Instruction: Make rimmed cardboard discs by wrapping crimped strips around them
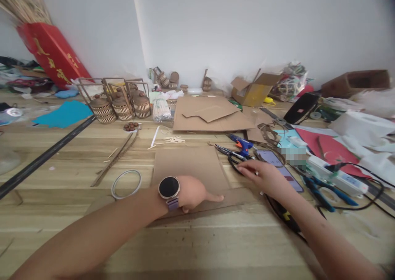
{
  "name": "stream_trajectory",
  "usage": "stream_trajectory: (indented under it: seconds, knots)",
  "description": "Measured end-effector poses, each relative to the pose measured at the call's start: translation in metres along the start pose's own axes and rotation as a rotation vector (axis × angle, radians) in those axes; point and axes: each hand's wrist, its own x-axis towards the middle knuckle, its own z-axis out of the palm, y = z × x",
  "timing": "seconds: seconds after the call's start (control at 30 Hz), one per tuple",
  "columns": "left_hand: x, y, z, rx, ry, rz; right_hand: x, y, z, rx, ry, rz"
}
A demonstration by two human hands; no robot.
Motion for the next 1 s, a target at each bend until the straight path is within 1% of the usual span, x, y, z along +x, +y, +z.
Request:
stream_trajectory:
  seconds: [0.07, 0.13, 0.23, 0.3, 0.37, 0.47, 0.53, 0.6, 0.63, 0.67, 0.7, 0.77, 0.8, 0.83, 0.9, 0.93, 1.0]
  knots:
    - [0.001, 0.0, 0.0, -0.018, -0.007, 0.01, 0.022, 0.005, 0.0, -0.085, 0.055, 0.04]
    - [0.002, 0.0, 0.0, -0.029, -0.011, 0.017, 0.043, 0.007, 0.004, -0.157, 0.079, 0.058]
    - [0.001, 0.001, 0.0, -0.018, 0.035, 0.014, 0.065, 0.004, 0.014, -0.217, 0.088, 0.054]
    - [0.001, 0.001, 0.0, -0.012, 0.055, 0.013, 0.073, -0.001, 0.019, -0.22, 0.099, 0.04]
    - [0.003, 0.001, 0.0, -0.023, 0.032, 0.01, 0.077, -0.007, 0.02, -0.192, 0.125, 0.02]
    - [0.006, -0.001, 0.0, -0.058, -0.011, 0.005, 0.077, -0.018, 0.011, -0.105, 0.213, 0.003]
    - [0.008, -0.002, 0.001, -0.075, -0.03, 0.002, 0.071, -0.027, 0.0, -0.044, 0.301, 0.027]
    - [0.007, -0.003, 0.001, -0.074, -0.034, -0.002, 0.059, -0.035, -0.011, 0.061, 0.383, 0.056]
    - [0.006, -0.003, 0.001, -0.07, -0.024, 0.0, 0.05, -0.039, -0.015, 0.15, 0.404, 0.061]
    - [0.005, -0.002, 0.001, -0.065, -0.007, 0.004, 0.041, -0.042, -0.018, 0.332, 0.405, 0.063]
    - [0.004, -0.002, 0.001, -0.059, 0.009, 0.009, 0.03, -0.045, -0.02, 0.522, 0.365, 0.072]
    - [0.001, 0.0, 0.001, -0.05, 0.038, 0.012, 0.008, -0.047, -0.017, 0.854, 0.233, 0.128]
    - [-0.001, 0.0, 0.001, -0.043, 0.043, 0.009, -0.002, -0.047, -0.013, 0.986, 0.176, 0.156]
    - [-0.002, 0.001, 0.001, -0.037, 0.044, 0.005, -0.011, -0.046, -0.008, 1.087, 0.148, 0.165]
    - [-0.005, 0.001, 0.002, -0.022, 0.063, 0.0, -0.027, -0.042, 0.004, 1.134, 0.125, 0.148]
    - [-0.006, 0.0, 0.004, -0.015, 0.08, 0.0, -0.032, -0.04, 0.01, 1.101, 0.123, 0.116]
    - [-0.009, -0.002, 0.009, -0.005, 0.118, 0.01, -0.04, -0.036, 0.021, 0.898, 0.106, 0.043]
